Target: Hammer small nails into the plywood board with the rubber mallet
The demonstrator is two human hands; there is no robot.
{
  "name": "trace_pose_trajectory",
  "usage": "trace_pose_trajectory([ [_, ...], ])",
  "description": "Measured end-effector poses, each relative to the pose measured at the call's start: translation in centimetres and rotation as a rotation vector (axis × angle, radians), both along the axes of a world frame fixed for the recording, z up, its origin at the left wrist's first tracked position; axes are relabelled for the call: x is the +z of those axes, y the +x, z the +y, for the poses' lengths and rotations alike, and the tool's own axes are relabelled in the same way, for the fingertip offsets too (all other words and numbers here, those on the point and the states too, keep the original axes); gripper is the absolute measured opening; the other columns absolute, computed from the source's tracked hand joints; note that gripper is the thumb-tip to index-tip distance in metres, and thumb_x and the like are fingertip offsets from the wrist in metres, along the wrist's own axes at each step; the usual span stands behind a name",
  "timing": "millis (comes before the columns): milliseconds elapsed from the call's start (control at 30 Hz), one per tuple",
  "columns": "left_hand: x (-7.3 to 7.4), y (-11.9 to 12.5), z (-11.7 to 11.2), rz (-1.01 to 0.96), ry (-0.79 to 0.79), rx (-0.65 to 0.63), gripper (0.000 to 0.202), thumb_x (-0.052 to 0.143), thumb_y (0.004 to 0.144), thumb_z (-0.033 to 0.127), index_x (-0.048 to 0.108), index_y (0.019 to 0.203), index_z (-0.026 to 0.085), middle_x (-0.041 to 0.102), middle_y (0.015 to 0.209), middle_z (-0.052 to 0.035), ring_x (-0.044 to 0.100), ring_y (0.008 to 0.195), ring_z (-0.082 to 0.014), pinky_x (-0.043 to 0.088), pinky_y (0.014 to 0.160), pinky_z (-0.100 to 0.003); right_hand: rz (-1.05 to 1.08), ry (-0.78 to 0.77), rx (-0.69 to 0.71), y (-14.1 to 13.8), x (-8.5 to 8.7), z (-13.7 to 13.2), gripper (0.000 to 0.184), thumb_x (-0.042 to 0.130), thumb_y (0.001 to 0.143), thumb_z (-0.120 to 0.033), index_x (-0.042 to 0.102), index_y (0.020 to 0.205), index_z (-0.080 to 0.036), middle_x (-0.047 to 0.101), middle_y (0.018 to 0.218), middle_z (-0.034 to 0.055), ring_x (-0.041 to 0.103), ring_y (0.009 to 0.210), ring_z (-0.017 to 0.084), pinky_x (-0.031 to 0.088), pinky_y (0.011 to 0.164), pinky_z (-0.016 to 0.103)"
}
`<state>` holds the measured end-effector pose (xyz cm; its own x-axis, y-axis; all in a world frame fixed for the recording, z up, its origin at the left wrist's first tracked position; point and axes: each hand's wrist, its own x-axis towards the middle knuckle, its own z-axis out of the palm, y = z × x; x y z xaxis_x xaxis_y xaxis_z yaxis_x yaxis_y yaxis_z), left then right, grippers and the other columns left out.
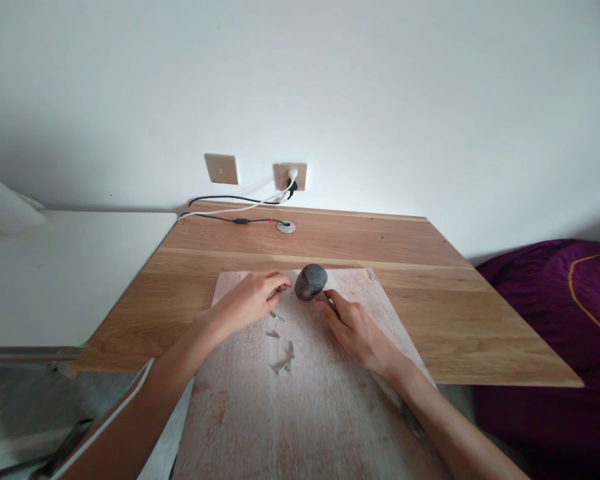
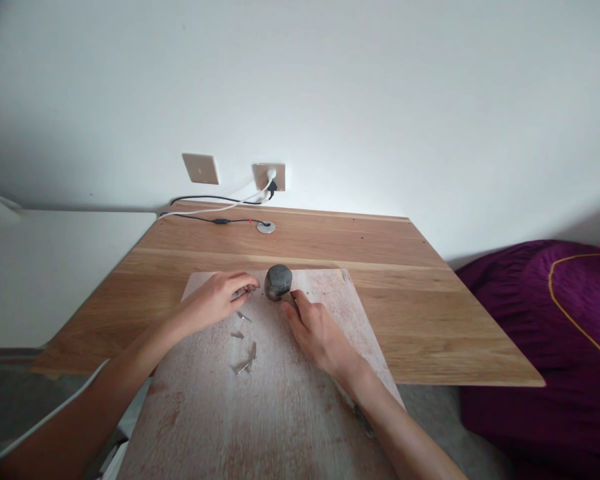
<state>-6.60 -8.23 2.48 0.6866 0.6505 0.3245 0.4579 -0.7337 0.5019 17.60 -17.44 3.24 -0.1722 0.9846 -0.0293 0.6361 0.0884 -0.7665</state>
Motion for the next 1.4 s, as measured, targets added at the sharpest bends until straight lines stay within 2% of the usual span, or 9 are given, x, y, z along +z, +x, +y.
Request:
trace_pose_trajectory([
  [167,-1.8,0.0,0.2,-0.218,-0.132,0.053,0.02,0.064,0.088,0.003,0.07,0.099,0.019,0.075,0.093,-0.0017,0.071,0.085,-0.0155,0.056,0.081,-0.028,-0.008,-0.01,-0.009,0.0,-0.1,-0.1,0.021,0.041,0.107,-0.038,0.051,0.095,-0.025,0.045,0.054,-0.0079,0.048,0.049,0.015,0.029,0.053,0.028],
  [267,-2.3,-0.1,0.3,-0.304,-0.21,0.087,0.026,0.068,0.086,0.005,0.07,0.107,0.018,0.077,0.094,-0.0018,0.072,0.084,-0.0148,0.059,0.083,-0.028,-0.009,-0.013,-0.006,0.0,0.0,0.1,0.022,0.041,0.107,-0.038,0.052,0.095,-0.024,0.047,0.056,-0.0072,0.049,0.05,0.015,0.03,0.053,0.028],
  [367,-2.1,-0.2,0.3,-0.305,-0.222,0.085,0.037,0.067,0.083,0.004,0.069,0.117,0.019,0.077,0.099,-0.0022,0.073,0.085,-0.0144,0.06,0.084,-0.029,-0.026,-0.031,-0.015,0.0,0.3,0.1,0.023,0.041,0.106,-0.039,0.055,0.097,-0.023,0.046,0.054,-0.0075,0.048,0.048,0.015,0.031,0.052,0.028],
  [633,-2.6,-0.3,0.4,-0.354,-0.231,0.089,0.045,0.064,0.079,0.0,0.069,0.119,0.019,0.076,0.102,-0.003,0.073,0.082,-0.0133,0.061,0.078,-0.026,0.019,-0.087,0.035,-1.7,1.6,-0.8,0.029,0.038,0.109,-0.044,0.057,0.11,-0.022,0.045,0.051,-0.009,0.049,0.044,0.015,0.035,0.051,0.028],
  [800,-2.3,-0.3,0.3,-0.35,-0.215,0.058,0.055,0.061,0.076,-0.006,0.069,0.125,0.02,0.077,0.107,-0.004,0.073,0.086,-0.0152,0.059,0.078,-0.026,-0.022,-0.055,0.041,-2.9,2.1,-0.3,0.025,0.041,0.107,-0.041,0.056,0.102,-0.023,0.048,0.053,-0.0074,0.05,0.045,0.014,0.034,0.052,0.028],
  [1000,-2.1,-0.5,0.2,-0.295,-0.166,0.101,0.048,0.072,0.08,0.0,0.071,0.123,0.022,0.078,0.104,-0.0035,0.074,0.098,-0.0206,0.057,0.089,-0.032,-0.034,-0.109,0.034,-3.1,2.1,-0.3,0.025,0.037,0.108,-0.042,0.052,0.101,-0.024,0.047,0.051,-0.008,0.049,0.042,0.015,0.034,0.049,0.027],
  [1133,-2.4,-0.6,0.2,-0.271,-0.17,0.12,0.046,0.073,0.083,0.002,0.07,0.124,0.021,0.078,0.095,-0.0022,0.074,0.095,-0.021,0.056,0.092,-0.034,-0.005,-0.126,0.024,-3.2,2.0,-0.5,0.024,0.036,0.108,-0.043,0.05,0.101,-0.024,0.047,0.05,-0.0088,0.048,0.039,0.014,0.034,0.046,0.027],
  [1400,-2.4,-0.5,0.2,-0.285,-0.222,0.103,0.051,0.07,0.083,0.001,0.068,0.13,0.021,0.079,0.096,-0.0021,0.075,0.092,-0.0188,0.057,0.093,-0.033,0.092,-0.081,-0.005,-2.7,1.6,-0.6,0.031,0.039,0.108,-0.05,0.053,0.104,-0.023,0.045,0.055,-0.0097,0.045,0.04,0.011,0.034,0.044,0.025],
])
